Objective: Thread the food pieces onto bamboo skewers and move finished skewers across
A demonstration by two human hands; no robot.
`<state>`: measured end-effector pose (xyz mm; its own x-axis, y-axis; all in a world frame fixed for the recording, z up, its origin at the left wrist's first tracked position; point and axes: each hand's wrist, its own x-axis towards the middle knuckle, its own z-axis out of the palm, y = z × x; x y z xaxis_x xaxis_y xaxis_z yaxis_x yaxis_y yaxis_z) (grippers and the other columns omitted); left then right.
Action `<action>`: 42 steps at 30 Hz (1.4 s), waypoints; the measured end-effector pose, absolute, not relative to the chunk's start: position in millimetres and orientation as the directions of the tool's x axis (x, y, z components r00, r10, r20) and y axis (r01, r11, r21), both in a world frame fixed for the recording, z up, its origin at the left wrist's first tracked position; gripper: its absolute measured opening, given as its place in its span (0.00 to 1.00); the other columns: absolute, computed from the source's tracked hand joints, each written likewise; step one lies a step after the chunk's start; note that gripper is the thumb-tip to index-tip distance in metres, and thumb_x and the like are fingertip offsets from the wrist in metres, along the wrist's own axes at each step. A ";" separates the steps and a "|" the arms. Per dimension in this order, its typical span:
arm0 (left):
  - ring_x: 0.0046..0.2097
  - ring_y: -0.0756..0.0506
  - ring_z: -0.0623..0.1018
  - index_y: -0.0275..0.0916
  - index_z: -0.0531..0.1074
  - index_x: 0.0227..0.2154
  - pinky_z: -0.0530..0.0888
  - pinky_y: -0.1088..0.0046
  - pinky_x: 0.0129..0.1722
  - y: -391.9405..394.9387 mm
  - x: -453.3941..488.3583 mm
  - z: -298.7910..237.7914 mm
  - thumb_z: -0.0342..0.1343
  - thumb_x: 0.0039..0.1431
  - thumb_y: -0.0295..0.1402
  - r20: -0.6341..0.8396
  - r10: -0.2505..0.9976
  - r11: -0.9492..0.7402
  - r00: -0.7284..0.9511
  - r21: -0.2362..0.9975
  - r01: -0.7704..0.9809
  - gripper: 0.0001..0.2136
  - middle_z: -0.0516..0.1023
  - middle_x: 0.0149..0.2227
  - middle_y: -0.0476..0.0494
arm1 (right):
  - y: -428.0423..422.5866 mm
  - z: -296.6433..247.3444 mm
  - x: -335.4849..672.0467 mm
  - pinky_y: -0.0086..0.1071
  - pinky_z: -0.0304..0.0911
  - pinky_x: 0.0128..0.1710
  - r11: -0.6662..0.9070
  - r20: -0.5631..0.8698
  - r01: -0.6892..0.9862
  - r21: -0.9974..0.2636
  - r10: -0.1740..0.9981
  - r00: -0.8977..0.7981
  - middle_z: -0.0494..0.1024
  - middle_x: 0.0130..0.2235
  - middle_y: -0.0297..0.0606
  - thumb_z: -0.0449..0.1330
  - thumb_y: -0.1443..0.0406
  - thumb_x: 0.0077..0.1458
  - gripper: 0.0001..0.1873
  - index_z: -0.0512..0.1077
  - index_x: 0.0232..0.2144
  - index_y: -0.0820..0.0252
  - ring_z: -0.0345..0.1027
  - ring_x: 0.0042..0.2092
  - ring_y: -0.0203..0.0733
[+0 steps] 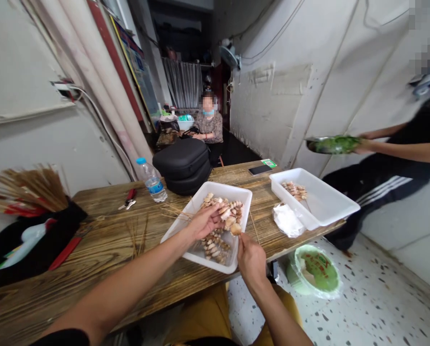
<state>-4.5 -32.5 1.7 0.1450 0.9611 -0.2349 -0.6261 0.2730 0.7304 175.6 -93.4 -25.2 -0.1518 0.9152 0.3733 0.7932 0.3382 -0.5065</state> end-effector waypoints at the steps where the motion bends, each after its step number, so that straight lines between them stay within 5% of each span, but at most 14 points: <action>1: 0.32 0.48 0.78 0.33 0.74 0.37 0.78 0.68 0.31 -32.5 -4.8 1.6 0.58 0.56 0.32 -0.239 0.961 0.271 0.138 0.723 -0.635 0.08 0.79 0.33 0.41 | -93.7 -25.1 175.3 0.27 0.56 0.30 0.340 0.371 0.791 -0.508 0.916 -0.155 0.77 0.26 0.40 0.43 0.63 0.63 0.20 0.73 0.29 0.61 0.71 0.29 0.39; 8: 0.29 0.50 0.77 0.31 0.73 0.33 0.78 0.69 0.30 -33.5 -3.0 2.8 0.55 0.57 0.27 -0.238 0.960 0.279 0.151 0.734 -0.619 0.04 0.78 0.31 0.43 | -93.4 -26.0 173.5 0.28 0.55 0.29 0.318 0.361 0.797 -0.513 0.923 -0.136 0.77 0.26 0.41 0.44 0.62 0.62 0.21 0.73 0.28 0.61 0.71 0.28 0.40; 14: 0.34 0.46 0.79 0.33 0.72 0.38 0.78 0.67 0.31 -30.1 -4.4 2.1 0.57 0.57 0.33 -0.206 0.971 0.238 0.125 0.742 -0.626 0.09 0.78 0.36 0.40 | -92.4 -27.4 176.2 0.28 0.56 0.30 0.341 0.358 0.766 -0.544 0.921 -0.156 0.78 0.30 0.41 0.44 0.61 0.63 0.20 0.72 0.28 0.60 0.72 0.30 0.40; 19: 0.36 0.47 0.79 0.31 0.73 0.37 0.77 0.72 0.33 -28.4 -6.5 2.2 0.57 0.56 0.30 -0.165 0.985 0.158 0.051 0.749 -0.643 0.08 0.79 0.35 0.38 | -93.5 -30.7 179.8 0.28 0.58 0.31 0.377 0.378 0.766 -0.520 0.906 -0.189 0.79 0.32 0.42 0.44 0.61 0.63 0.20 0.74 0.31 0.61 0.72 0.31 0.40; 32: 0.30 0.50 0.78 0.30 0.75 0.33 0.75 0.76 0.31 -25.6 -6.0 -4.7 0.62 0.51 0.34 -0.156 0.988 0.136 0.014 0.808 -0.574 0.11 0.80 0.33 0.38 | -91.7 -29.5 176.8 0.28 0.57 0.28 0.365 0.418 0.824 -0.434 0.892 -0.175 0.79 0.28 0.43 0.43 0.61 0.63 0.22 0.75 0.33 0.63 0.72 0.28 0.40; 37: 0.31 0.49 0.79 0.31 0.74 0.36 0.76 0.73 0.32 -26.7 -6.6 -0.9 0.62 0.52 0.35 -0.177 0.983 0.174 0.050 0.806 -0.566 0.13 0.79 0.36 0.37 | -90.8 -30.9 177.0 0.28 0.57 0.28 0.377 0.442 0.826 -0.420 0.879 -0.176 0.78 0.28 0.45 0.42 0.60 0.63 0.23 0.75 0.31 0.63 0.71 0.27 0.40; 42: 0.37 0.45 0.80 0.35 0.69 0.46 0.75 0.68 0.39 -26.5 -5.0 -4.7 0.53 0.57 0.47 -0.104 0.992 0.128 0.074 0.823 -0.554 0.22 0.80 0.37 0.37 | -91.4 -33.4 178.5 0.28 0.60 0.29 0.386 0.435 0.771 -0.507 0.887 -0.158 0.79 0.30 0.45 0.42 0.58 0.63 0.24 0.75 0.33 0.63 0.72 0.29 0.41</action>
<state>-5.0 -26.5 -4.7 0.0743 0.9918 -0.1038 -0.5537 0.1276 0.8228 178.5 -91.4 -33.4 -0.1575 0.8865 0.4350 0.7709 0.3857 -0.5069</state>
